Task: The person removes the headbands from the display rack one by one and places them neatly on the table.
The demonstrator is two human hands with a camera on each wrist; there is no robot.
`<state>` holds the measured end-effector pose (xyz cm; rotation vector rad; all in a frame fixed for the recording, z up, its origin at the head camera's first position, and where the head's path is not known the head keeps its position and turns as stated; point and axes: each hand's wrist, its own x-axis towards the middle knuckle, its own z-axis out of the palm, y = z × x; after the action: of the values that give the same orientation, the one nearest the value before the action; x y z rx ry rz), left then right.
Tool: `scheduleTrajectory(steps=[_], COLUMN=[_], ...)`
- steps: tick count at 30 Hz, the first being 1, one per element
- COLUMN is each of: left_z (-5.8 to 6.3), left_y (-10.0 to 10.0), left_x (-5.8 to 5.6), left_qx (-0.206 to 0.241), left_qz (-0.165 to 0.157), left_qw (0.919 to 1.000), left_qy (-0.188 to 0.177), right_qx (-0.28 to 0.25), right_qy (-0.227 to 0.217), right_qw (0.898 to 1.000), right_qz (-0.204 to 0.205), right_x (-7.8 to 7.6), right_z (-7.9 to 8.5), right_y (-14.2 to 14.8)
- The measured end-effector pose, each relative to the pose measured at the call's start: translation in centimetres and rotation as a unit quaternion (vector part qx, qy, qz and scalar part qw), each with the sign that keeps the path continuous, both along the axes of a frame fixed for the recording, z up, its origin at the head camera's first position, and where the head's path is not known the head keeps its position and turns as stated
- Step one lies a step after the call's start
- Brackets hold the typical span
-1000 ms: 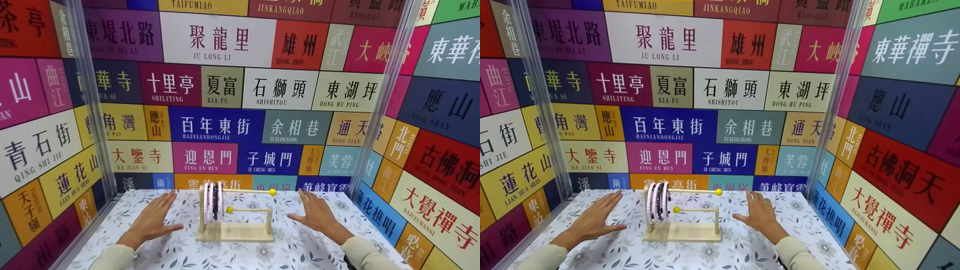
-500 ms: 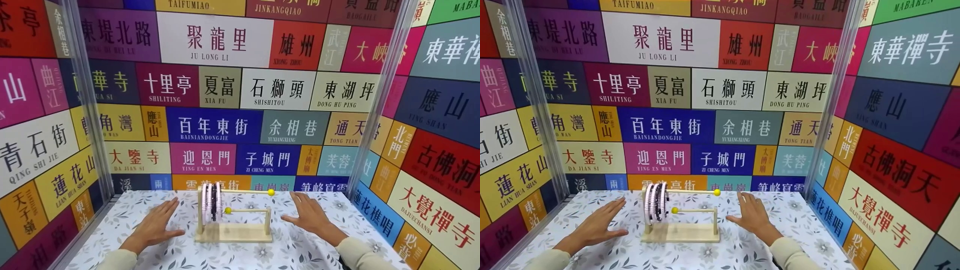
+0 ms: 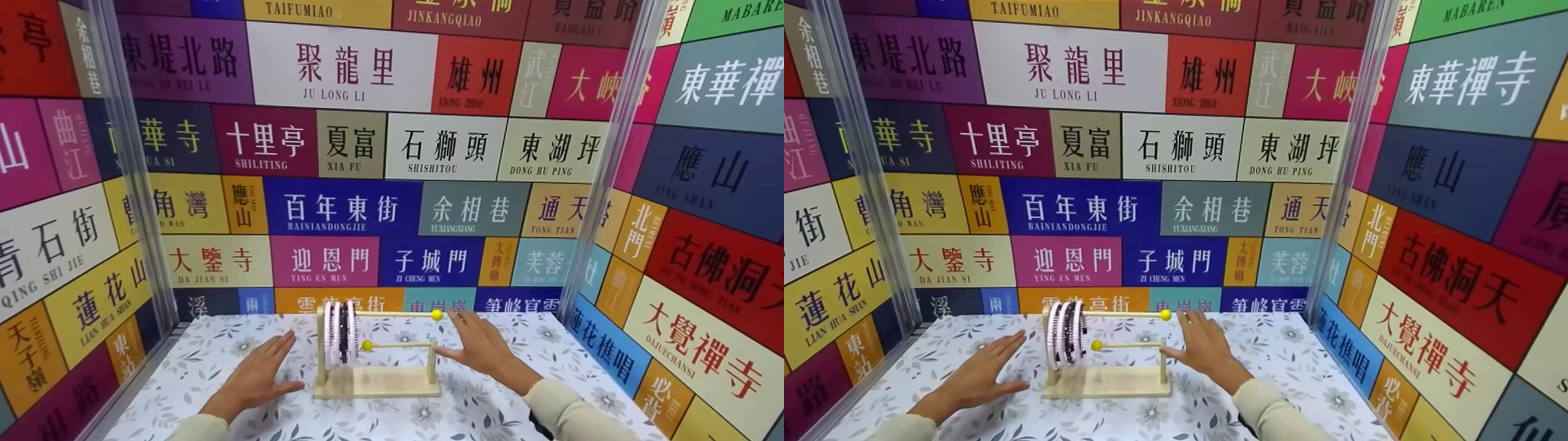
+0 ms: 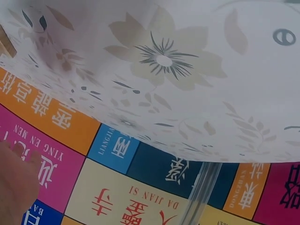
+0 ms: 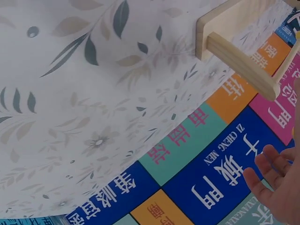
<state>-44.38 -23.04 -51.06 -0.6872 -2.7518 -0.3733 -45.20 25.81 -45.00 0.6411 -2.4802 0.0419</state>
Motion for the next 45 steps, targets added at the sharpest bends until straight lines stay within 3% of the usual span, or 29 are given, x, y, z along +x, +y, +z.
scheduleTrajectory(steps=[16, 25, 32, 39, 45], left_z=[-0.9, -1.3, -1.4, -1.8, -2.1], left_y=[0.9, 1.9, 2.7, 2.7, 2.7], left_x=[-0.2, -0.5, -1.0, -0.9, -0.8], left_qx=[0.031, 0.042, 0.046, 0.041, 0.044], left_qz=[-0.033, -0.019, -0.003, -0.016, -0.043], left_qw=[0.9989, 0.9987, 0.9984, 0.9982, 0.9973], left_qy=[0.013, -0.019, -0.035, -0.041, -0.039], right_qx=[-0.057, -0.074, -0.082, -0.084, -0.079], right_qy=[0.037, 0.078, 0.08, 0.097, 0.069], right_qw=[0.997, 0.992, 0.99, 0.986, 0.987], right_qz=[0.031, 0.07, 0.088, 0.108, 0.121], right_x=[-0.3, 0.1, 0.1, 0.2, 0.6], right_z=[0.6, 0.2, -0.2, -1.1, -1.5], right_y=[-2.8, -4.4, -6.0, -8.3, -10.6])
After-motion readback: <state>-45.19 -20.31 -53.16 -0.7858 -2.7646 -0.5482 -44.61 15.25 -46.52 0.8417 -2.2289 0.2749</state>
